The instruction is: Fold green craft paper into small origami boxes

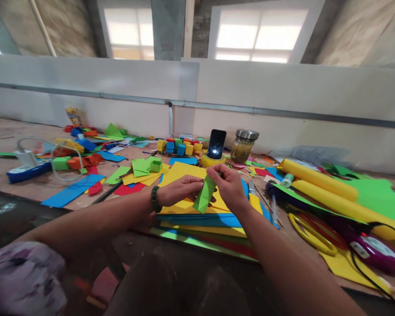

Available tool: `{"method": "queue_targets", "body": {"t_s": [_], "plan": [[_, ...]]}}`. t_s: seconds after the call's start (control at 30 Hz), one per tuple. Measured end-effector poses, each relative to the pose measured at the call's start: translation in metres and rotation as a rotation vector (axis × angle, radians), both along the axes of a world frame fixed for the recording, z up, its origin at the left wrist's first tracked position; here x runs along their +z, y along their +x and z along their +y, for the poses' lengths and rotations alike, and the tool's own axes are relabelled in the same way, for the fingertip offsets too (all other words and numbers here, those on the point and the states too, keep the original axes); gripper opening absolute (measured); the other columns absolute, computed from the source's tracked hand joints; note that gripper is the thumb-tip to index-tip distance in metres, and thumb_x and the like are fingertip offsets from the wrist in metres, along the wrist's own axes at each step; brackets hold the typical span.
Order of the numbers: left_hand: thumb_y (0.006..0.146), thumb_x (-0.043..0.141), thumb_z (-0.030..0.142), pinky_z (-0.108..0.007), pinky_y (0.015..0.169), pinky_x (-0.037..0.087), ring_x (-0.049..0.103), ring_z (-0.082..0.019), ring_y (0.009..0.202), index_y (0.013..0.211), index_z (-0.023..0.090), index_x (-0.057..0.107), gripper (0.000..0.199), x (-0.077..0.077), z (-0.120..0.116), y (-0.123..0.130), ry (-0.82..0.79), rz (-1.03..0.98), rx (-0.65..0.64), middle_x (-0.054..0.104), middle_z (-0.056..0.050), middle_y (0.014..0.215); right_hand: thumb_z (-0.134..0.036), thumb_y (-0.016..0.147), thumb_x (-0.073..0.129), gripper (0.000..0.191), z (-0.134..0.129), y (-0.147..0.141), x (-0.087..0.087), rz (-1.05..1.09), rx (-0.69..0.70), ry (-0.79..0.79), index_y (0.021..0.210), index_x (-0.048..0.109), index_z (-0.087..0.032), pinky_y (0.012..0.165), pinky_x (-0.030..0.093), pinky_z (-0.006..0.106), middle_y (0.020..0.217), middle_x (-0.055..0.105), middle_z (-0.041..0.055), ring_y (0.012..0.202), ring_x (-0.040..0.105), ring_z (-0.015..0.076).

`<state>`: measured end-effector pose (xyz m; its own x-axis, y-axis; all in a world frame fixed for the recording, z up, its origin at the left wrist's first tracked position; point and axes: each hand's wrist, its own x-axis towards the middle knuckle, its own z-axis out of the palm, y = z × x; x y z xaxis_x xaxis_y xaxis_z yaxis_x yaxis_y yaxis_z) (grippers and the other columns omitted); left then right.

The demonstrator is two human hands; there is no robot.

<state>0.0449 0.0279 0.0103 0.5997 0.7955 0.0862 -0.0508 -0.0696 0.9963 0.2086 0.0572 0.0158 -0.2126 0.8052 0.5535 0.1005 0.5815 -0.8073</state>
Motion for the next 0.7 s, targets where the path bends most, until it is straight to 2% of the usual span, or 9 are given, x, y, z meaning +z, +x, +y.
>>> {"method": "queue_targets", "body": {"t_s": [0.17, 0.33, 0.53, 0.7], "plan": [[0.072, 0.071, 0.049, -0.03, 0.068, 0.054, 0.069, -0.018, 0.067, 0.074, 0.009, 0.063, 0.041, -0.005, -0.001, 0.012, -0.119, -0.064, 0.145, 0.07, -0.009, 0.067, -0.047, 0.075, 0.068, 0.033, -0.001, -0.005, -0.004, -0.074, -0.048, 0.039, 0.068, 0.06, -0.016, 0.043, 0.034, 0.023, 0.057, 0.051, -0.0029, 0.049, 0.042, 0.009], [0.06, 0.082, 0.041, -0.03, 0.067, 0.055, 0.068, -0.016, 0.06, 0.072, 0.009, 0.064, 0.039, -0.004, -0.003, 0.012, -0.216, -0.084, 0.185, 0.069, -0.006, 0.06, -0.043, 0.077, 0.066, 0.028, 0.001, -0.006, -0.008, -0.073, -0.126, 0.083, 0.068, 0.06, -0.017, 0.045, 0.034, 0.023, 0.056, 0.051, -0.0031, 0.049, 0.042, 0.0093], [0.064, 0.08, 0.03, -0.027, 0.068, 0.054, 0.067, -0.014, 0.057, 0.073, 0.008, 0.065, 0.028, -0.007, 0.0, 0.014, -0.28, -0.08, 0.191, 0.068, -0.005, 0.06, -0.045, 0.075, 0.067, 0.03, 0.005, -0.007, -0.008, -0.013, -0.233, 0.114, 0.064, 0.059, -0.018, 0.045, 0.034, 0.025, 0.055, 0.049, -0.003, 0.05, 0.041, 0.0102], [0.07, 0.071, 0.024, -0.021, 0.059, 0.05, 0.068, -0.013, 0.06, 0.073, 0.01, 0.066, 0.015, -0.009, 0.004, 0.012, -0.252, -0.016, 0.177, 0.07, -0.004, 0.063, -0.041, 0.076, 0.066, 0.027, 0.003, -0.008, -0.007, -0.03, -0.299, 0.133, 0.064, 0.059, -0.018, 0.045, 0.035, 0.024, 0.054, 0.051, -0.0026, 0.05, 0.042, 0.0106]]}}
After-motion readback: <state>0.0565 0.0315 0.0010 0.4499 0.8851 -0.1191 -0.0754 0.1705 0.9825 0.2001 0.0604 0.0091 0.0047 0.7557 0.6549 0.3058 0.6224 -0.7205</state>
